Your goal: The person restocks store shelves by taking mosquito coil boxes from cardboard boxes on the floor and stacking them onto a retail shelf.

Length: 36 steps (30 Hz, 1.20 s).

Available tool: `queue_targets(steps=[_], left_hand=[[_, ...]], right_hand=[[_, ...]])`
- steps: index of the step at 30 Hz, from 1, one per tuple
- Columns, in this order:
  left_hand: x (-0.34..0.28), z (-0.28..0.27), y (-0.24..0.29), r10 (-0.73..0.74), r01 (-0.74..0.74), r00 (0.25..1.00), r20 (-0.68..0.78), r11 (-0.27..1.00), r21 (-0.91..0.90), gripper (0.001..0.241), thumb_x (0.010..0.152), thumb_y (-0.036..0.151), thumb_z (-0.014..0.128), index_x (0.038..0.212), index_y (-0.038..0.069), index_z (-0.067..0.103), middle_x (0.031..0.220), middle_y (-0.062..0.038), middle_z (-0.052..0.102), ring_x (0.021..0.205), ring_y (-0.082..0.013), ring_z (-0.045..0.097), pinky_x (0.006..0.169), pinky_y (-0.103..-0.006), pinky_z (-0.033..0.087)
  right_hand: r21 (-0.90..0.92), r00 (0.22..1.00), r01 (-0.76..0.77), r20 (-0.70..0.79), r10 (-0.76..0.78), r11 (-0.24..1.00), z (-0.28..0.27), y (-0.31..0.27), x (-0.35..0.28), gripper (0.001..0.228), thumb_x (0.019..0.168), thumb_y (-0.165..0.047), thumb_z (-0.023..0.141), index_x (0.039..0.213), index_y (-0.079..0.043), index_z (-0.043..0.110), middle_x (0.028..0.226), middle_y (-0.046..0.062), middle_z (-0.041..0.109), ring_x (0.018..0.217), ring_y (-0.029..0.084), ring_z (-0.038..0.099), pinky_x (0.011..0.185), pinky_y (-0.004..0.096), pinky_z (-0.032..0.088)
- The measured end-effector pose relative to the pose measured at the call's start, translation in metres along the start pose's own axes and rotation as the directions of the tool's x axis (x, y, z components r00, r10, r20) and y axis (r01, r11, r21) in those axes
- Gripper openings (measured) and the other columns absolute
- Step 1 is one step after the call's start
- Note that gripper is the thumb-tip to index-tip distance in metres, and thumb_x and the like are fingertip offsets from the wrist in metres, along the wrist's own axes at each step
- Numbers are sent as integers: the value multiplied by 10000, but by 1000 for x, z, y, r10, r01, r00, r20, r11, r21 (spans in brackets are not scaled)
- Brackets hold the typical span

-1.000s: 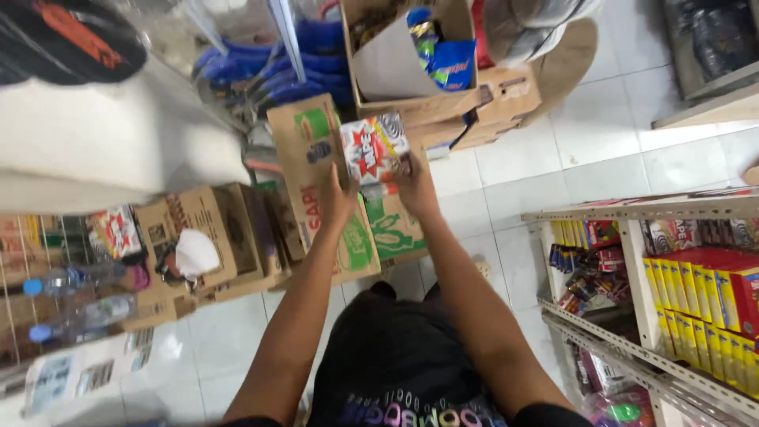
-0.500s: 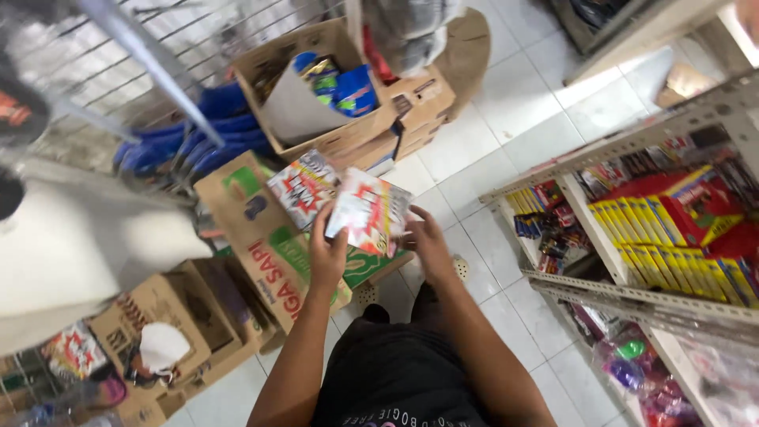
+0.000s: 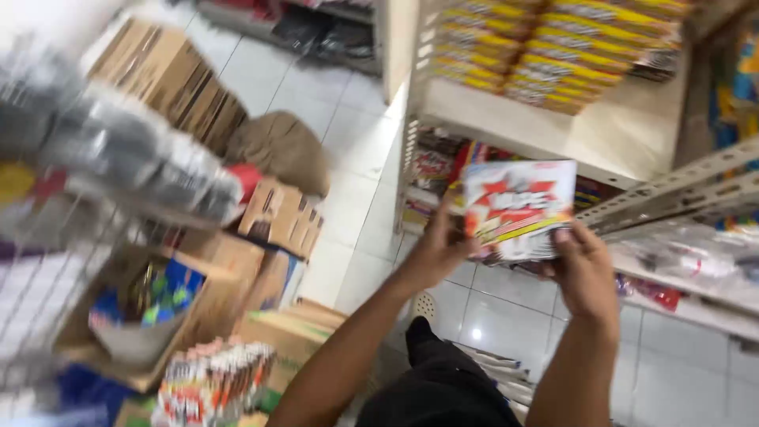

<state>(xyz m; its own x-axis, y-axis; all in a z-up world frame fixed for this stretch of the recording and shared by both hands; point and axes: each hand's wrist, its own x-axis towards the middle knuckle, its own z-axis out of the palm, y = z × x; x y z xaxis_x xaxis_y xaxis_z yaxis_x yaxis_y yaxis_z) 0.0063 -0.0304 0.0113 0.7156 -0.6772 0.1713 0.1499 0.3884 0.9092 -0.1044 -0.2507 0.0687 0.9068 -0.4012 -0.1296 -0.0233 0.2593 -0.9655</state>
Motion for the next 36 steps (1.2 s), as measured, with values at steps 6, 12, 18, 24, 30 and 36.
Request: queue_targets(steps=[6,12,18,24,30,36], left_hand=[[139,63,-22,-256,196,960,112,902,384,843,991,170,592,1685,77,122,1256,-210,637,875,-249,610,789,-376,549],[198,88,-37,-188,170,981,-46,719,674,715,1006,213,600,1607,21,265,1426,-252,537,1323,-352,544,1131,-396,419],[227,101,-18,-160,128,987,2,794,594,799,945,220,667,1581,-15,245,1468,-248,519,1330,-327,574,1109,-382,436],[242,108,-43,-55,-5,994,98,850,527,909,925,77,669,1673,42,154,1394,-240,504,1283,-332,591,1082,-361,491],[282,123,-57,159,-223,971,179,871,438,990,874,-20,635,1645,69,20,1589,-316,133,1411,-404,460,1101,-372,462],[311,138,-55,170,-189,981,95,714,674,1003,912,47,710,1641,121,25,1605,-429,-149,1531,-584,-9,1241,-471,226]], right_hand=[[-248,867,189,-412,-280,950,-18,-52,23,475,1090,-97,525,1548,20,484,1054,37,663,739,78,588,648,231,492],[-372,755,262,-496,-429,890,-23,-70,71,660,1112,-75,517,1651,29,149,1110,103,633,803,134,656,721,283,595],[-628,614,414,-342,-712,659,-28,-64,86,532,1093,-13,523,1549,37,255,1487,189,351,1182,206,572,877,327,616],[-829,654,140,-333,-679,541,-26,-78,118,588,1014,85,500,1574,-89,452,1271,220,594,1145,316,620,962,400,533],[-874,539,154,-317,-780,461,-42,-96,182,548,1036,17,534,1572,-78,476,1429,311,520,1289,434,551,1053,439,478],[-559,567,146,-629,-532,816,-99,-64,270,578,1015,-243,578,1545,-67,429,1459,235,601,1273,333,658,1096,395,489]])
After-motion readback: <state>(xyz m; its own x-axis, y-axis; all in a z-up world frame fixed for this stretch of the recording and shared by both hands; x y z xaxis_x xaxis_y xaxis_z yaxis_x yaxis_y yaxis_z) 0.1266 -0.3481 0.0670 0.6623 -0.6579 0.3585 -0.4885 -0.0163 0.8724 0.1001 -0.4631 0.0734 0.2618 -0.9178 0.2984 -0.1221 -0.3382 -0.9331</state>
